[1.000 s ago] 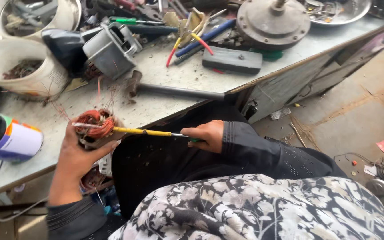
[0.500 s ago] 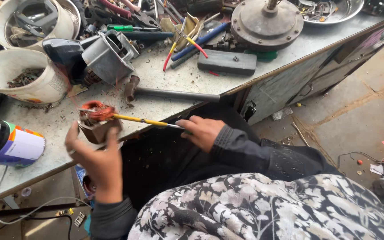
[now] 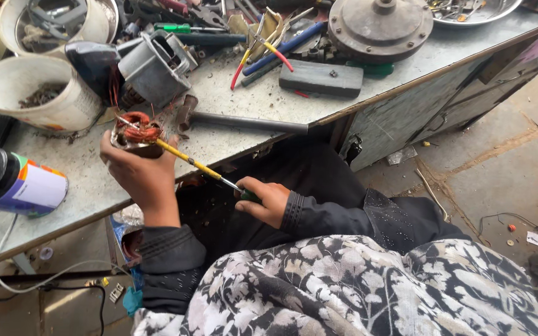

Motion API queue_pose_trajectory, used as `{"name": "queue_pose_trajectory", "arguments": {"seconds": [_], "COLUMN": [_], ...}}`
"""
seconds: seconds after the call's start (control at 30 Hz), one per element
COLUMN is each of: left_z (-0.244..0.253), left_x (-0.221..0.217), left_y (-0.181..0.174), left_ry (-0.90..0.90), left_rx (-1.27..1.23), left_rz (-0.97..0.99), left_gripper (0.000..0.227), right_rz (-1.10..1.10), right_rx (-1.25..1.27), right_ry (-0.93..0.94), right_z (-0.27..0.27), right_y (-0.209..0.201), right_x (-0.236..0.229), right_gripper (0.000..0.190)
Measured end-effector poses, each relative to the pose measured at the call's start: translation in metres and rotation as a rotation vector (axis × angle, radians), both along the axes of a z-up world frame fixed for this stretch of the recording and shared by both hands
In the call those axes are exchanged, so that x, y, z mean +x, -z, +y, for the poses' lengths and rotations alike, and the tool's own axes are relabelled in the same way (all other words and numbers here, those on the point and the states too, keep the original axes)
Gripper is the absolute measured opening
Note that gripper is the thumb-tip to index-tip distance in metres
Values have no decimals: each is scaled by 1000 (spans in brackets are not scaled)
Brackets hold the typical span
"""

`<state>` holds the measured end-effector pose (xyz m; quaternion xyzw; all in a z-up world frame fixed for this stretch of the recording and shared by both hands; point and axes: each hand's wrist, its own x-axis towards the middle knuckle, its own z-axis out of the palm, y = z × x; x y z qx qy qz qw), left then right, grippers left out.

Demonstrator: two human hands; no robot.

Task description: The person works on a cylindrical motor stator, using a screwdriver to pry and adjust the copper windings. They also use a hammer to tap the stator and pliers to manipulate the wires, occasionally rotating the object to access different sides.

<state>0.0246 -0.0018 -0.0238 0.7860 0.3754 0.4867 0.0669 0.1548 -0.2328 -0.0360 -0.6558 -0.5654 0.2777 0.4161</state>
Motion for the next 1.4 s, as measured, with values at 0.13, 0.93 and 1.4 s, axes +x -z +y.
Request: {"name": "queue_pose_trajectory", "arguments": {"seconds": [0.13,0.93,1.4], "left_z": [6,-9,-3], "left_x": [-10,-14,-28], "left_y": [-7,-8,-41], "left_ry": [76,-16,44], "left_rx": [77,11,40], "left_rz": [84,-14,368], "left_gripper": [93,121,96], "right_rz": [1,782,-26], "right_rx": [-61,-173,17], "right_ry": [-18,-166,-163], "right_z": [-6,1,-11], "right_y": [-8,12,-5], "right_x": [4,-11,21], "right_gripper": [50,27,27]}}
